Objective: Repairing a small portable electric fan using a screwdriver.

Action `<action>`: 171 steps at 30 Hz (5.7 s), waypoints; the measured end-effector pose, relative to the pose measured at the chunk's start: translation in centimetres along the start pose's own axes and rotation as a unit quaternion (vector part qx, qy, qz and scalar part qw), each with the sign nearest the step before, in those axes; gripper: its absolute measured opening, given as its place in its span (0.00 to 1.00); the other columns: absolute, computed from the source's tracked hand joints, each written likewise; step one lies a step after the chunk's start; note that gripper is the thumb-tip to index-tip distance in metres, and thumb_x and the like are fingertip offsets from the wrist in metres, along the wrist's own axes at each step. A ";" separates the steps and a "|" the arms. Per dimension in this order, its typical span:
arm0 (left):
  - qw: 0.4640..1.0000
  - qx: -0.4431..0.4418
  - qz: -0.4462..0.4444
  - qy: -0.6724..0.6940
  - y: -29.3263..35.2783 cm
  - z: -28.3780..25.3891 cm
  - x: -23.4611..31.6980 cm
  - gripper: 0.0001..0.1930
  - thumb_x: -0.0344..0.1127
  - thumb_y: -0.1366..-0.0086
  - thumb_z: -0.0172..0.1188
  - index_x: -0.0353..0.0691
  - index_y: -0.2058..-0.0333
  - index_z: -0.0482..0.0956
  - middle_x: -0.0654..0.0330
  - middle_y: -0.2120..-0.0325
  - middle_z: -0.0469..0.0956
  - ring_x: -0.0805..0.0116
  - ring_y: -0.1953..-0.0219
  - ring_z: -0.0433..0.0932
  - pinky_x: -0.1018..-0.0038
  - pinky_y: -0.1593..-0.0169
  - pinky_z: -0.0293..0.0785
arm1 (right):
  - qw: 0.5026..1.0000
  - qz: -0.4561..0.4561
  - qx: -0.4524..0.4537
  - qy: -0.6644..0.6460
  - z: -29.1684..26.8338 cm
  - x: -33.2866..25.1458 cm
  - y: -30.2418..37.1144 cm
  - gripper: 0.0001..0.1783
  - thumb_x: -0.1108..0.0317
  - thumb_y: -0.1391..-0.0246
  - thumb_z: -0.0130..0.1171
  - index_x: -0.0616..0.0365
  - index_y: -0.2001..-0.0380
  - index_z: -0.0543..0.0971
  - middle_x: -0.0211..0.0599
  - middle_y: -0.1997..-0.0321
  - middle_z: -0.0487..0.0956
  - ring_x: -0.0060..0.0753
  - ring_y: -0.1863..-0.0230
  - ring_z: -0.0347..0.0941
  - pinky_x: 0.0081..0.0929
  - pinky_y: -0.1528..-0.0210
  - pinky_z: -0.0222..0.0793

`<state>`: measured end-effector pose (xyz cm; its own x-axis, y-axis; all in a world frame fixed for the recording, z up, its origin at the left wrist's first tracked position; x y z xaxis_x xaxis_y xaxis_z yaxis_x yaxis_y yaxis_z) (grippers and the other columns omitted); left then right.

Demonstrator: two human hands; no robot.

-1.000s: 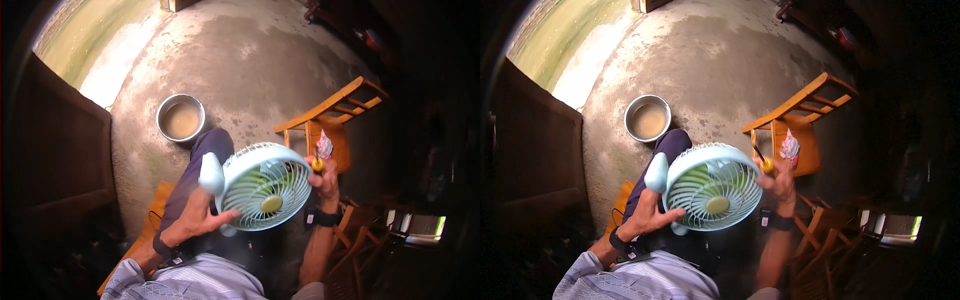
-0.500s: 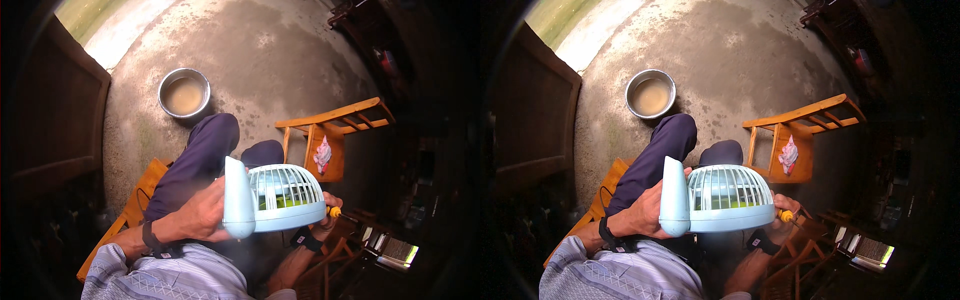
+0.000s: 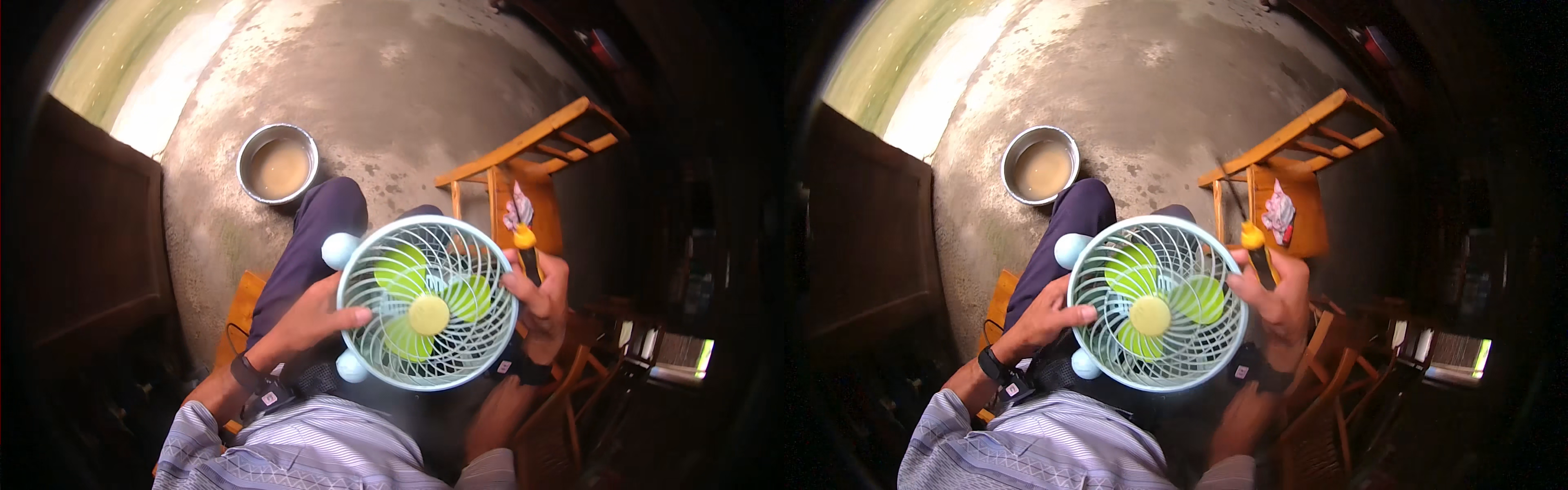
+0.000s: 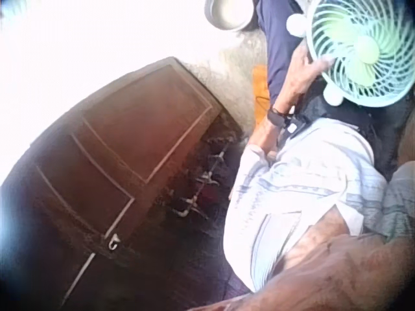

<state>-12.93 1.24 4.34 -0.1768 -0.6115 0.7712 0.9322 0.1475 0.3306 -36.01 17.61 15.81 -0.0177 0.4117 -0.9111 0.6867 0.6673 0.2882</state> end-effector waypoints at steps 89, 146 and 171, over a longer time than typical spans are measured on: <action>0.980 0.104 0.081 -0.147 -2.4 -8.5 3.4 0.71 0.38 0.60 0.89 0.30 0.23 0.49 0.47 0.29 0.66 0.57 0.28 0.67 0.60 0.26 0.63 | 0.894 0.001 -0.289 0.343 15.8 7.1 -21.0 0.49 0.20 0.49 0.64 0.64 0.89 0.80 0.36 0.89 0.69 0.28 0.83 0.61 0.39 0.79 0.60; 0.865 0.325 -0.174 -0.341 0.5 -12.4 4.9 0.36 0.58 0.25 0.61 0.32 0.34 0.75 0.54 0.42 0.82 0.63 0.38 0.79 0.64 0.33 0.70 | 0.908 0.318 0.112 0.249 3.2 63.2 -19.5 0.22 0.52 0.49 0.76 0.63 0.68 0.85 0.58 0.64 0.86 0.67 0.58 0.82 0.53 0.55 0.77; 0.847 0.273 -0.228 -0.394 -5.4 -10.1 6.6 0.30 0.52 0.26 0.57 0.25 0.45 0.79 0.50 0.53 0.83 0.58 0.50 0.84 0.67 0.46 0.76 | 0.912 0.294 0.109 0.265 1.9 69.1 -21.3 0.16 0.59 0.39 0.66 0.58 0.76 0.80 0.41 0.81 0.81 0.38 0.80 0.80 0.36 0.77 0.73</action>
<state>-15.94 -11.39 2.15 -0.8365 -0.0239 0.5475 0.4624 0.5055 0.7285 -50.47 30.70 -53.83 0.0917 0.9392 -0.3309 0.8176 0.1187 0.5635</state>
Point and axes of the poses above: each hand's wrist, its own y-axis away from the middle knuckle, its own z-axis out of the palm, x = y × z, the point moved 9 cm from there along -y, towards the middle knuckle
